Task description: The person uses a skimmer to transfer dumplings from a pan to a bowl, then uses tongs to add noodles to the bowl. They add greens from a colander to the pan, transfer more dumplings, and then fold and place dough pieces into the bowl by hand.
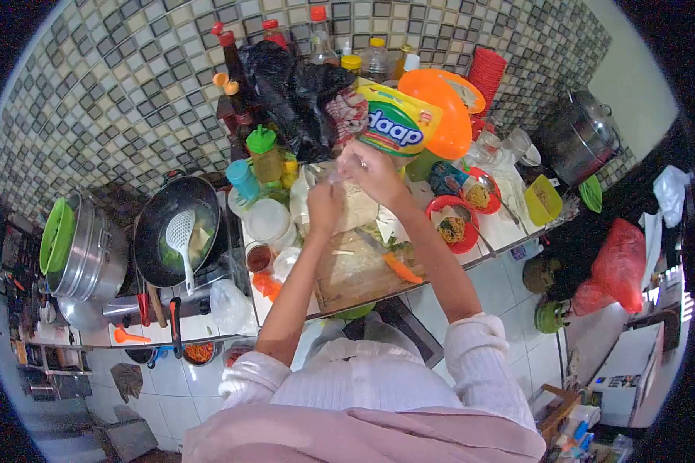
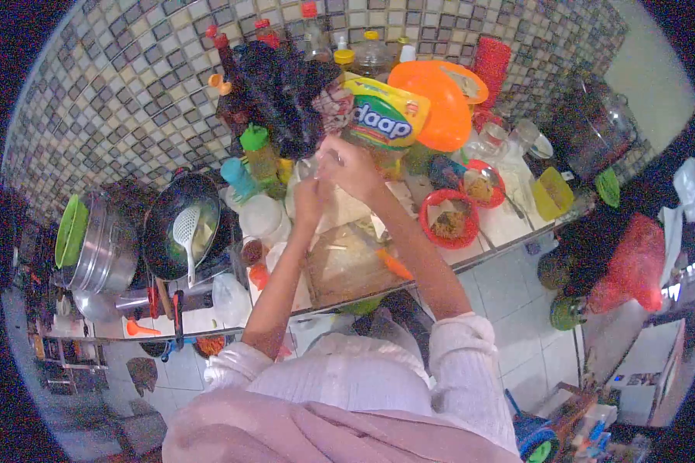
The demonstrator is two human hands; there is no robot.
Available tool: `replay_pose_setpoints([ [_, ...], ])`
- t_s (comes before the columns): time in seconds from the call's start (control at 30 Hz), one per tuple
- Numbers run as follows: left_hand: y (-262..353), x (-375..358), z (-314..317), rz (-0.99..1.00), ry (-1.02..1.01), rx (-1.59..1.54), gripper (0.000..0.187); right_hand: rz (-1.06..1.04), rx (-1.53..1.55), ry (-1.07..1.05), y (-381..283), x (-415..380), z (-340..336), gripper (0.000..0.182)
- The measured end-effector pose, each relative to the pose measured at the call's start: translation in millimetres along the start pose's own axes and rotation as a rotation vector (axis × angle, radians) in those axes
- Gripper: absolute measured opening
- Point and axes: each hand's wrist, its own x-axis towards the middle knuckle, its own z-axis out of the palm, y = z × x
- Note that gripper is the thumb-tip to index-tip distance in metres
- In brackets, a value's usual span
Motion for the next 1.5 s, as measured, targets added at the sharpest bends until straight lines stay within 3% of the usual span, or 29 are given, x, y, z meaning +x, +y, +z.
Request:
replay_pose_setpoints([
  [0.03,-6,4,3,0.093,0.149,-0.042,0.013,-0.047,-0.093,-0.013,7,-2,-8,0.011],
  [0.13,-8,10,4,0.186,0.205,-0.12,0.02,-0.122,-0.166,-0.029,17,-23,-36,0.016],
  [0.2,-6,12,8,0.142,0.216,-0.198,0.02,0.227,-0.412,0.031,-5,-51,-49,0.023],
  [0.27,-1,13,5,0.053,0.137,-0.044,0.018,0.263,-0.463,0.033,39,-80,-57,0.028],
  [0.33,3,17,6,0.086,0.149,-0.068,0.022,0.325,-0.451,-0.086,74,-108,-49,0.024],
  [0.4,8,20,5,0.123,0.158,-0.092,0.026,0.473,-0.185,-0.251,38,-115,-28,0.02],
  [0.47,12,24,3,0.173,0.123,-0.104,0.026,0.258,-0.249,-0.314,81,-123,8,0.023],
  [0.57,2,29,7,0.067,0.107,-0.116,0.019,0.146,-0.373,-0.309,87,-105,48,0.027],
  [0.63,5,33,4,0.06,0.098,-0.065,0.019,-0.053,-0.621,-0.097,113,-89,70,0.031],
  [0.67,6,34,2,0.054,0.088,-0.021,0.019,-0.058,-0.614,-0.1,119,-82,76,0.031],
  [0.73,-3,35,9,0.094,0.133,-0.036,0.021,0.247,-0.827,-0.321,129,-71,85,0.036],
  [0.83,-1,36,6,0.132,0.175,-0.048,0.021,0.124,-0.687,-0.163,176,-82,105,0.036],
  [0.93,-13,37,6,0.078,0.131,-0.002,0.017,0.203,-0.849,-0.299,173,-81,104,0.036],
  [1.1,-11,37,-2,0.021,0.076,0.136,0.019,0.163,-0.826,-0.361,144,-71,94,0.045],
  [1.17,-2,34,-6,0.046,0.173,0.258,0.017,0.162,-0.828,-0.412,144,-71,93,0.048],
  [1.27,16,24,-13,0.064,0.286,0.263,0.019,0.127,-0.78,-0.307,158,-75,103,0.051],
  [1.37,48,4,-32,0.066,0.32,0.143,0.021,0.155,-1.004,-0.347,186,-81,120,0.05],
  [1.4,57,-5,-37,0.069,0.322,0.143,0.021,0.053,-0.989,-0.194,191,-86,122,0.039],
  [1.43,66,-15,-41,0.054,0.333,0.01,0.022,-0.049,-0.972,-0.037,197,-88,122,0.045],
  [1.47,72,-26,-44,0.038,0.34,-0.123,0.024,-0.051,-0.976,-0.031,176,-82,108,0.045],
  [1.5,74,-38,-47,0.043,0.339,-0.127,0.024,0.214,-0.782,-0.205,129,-72,84,0.04],
])
